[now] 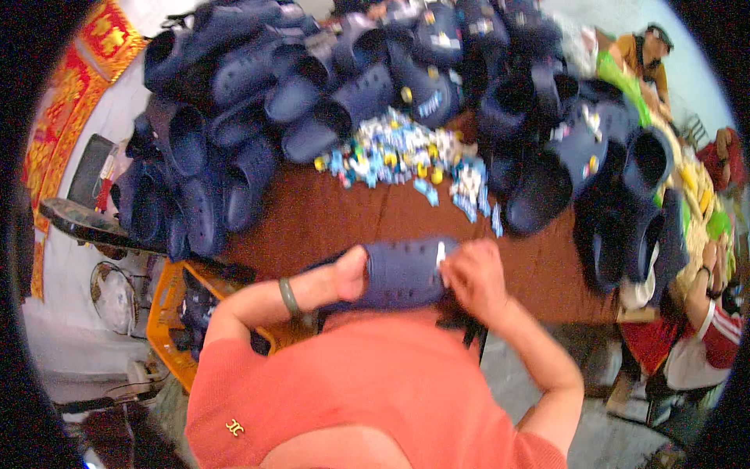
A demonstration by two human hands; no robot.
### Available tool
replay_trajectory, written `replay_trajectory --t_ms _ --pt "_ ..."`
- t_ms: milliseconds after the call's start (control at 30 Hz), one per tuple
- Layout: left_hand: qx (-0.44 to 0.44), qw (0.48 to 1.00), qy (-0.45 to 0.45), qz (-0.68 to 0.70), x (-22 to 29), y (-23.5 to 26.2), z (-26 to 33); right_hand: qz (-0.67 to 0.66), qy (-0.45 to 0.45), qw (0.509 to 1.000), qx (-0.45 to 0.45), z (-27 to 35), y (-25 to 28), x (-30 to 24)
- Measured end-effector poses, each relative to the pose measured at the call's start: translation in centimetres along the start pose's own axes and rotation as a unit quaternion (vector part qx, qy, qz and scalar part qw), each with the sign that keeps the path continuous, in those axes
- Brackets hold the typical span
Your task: Attaching decorative charms into the holes of rubber clogs.
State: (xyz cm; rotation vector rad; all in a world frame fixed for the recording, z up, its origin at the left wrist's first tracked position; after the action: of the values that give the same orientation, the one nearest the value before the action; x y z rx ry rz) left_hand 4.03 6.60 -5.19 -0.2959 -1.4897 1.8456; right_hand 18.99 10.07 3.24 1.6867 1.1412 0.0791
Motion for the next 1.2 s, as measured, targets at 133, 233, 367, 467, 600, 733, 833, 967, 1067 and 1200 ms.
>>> replay_trajectory --t_ms 133,233,367,467,600,733,833,967,1067,1200 --pt "-0.018 0.997 -0.023 -0.065 -0.2 0.2 0.5 -0.167 -0.175 0.967 -0.087 -0.4 -1.4 3.7" --pt "-0.045 0.992 -0.053 -0.106 0.3 -0.5 0.9 -0.278 -0.349 0.867 -0.222 0.1 -3.1 5.8" --pt "0.02 0.993 -0.06 -0.103 0.6 1.5 0.2 -0.327 -0.425 0.785 -0.312 -0.4 -3.5 4.8" --pt "0.033 0.993 -0.047 -0.104 0.2 1.8 0.1 -0.308 -0.418 0.797 -0.309 0.2 -4.3 5.4" --pt "0.036 0.99 -0.065 -0.121 0.0 2.4 0.0 -0.25 -0.399 0.842 -0.263 0.2 -4.6 6.3" --pt "0.057 0.989 -0.057 -0.126 0.0 2.2 0.1 -0.259 -0.4 0.85 -0.225 0.6 -5.2 7.1" --pt "0.057 0.99 -0.049 -0.123 0.0 2.0 0.1 -0.398 -0.437 0.776 -0.222 0.7 -4.8 6.0" --pt "0.038 0.995 -0.042 -0.076 0.1 2.5 0.0 -0.406 -0.449 0.762 -0.229 1.0 -4.2 5.0" --pt "0.0 0.99 -0.064 -0.127 0.0 1.7 0.0 -0.375 -0.424 0.794 -0.221 1.2 -4.1 5.4" --pt "-0.019 0.953 -0.114 -0.279 0.7 0.7 1.4 -0.33 -0.4 0.816 -0.255 0.9 -3.8 5.9"
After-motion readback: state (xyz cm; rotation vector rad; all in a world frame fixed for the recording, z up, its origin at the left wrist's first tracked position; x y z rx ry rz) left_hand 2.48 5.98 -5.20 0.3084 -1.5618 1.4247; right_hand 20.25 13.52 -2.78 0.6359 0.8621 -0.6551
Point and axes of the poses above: each hand's wrist, its own z-axis away from the middle knuckle, its own y-axis out of the back of the hand, x = y × z, the point moved 7 cm from there along -z, towards the middle knuckle, and after that the axes turned 12 degrees about -y, right-handed, at the moved point
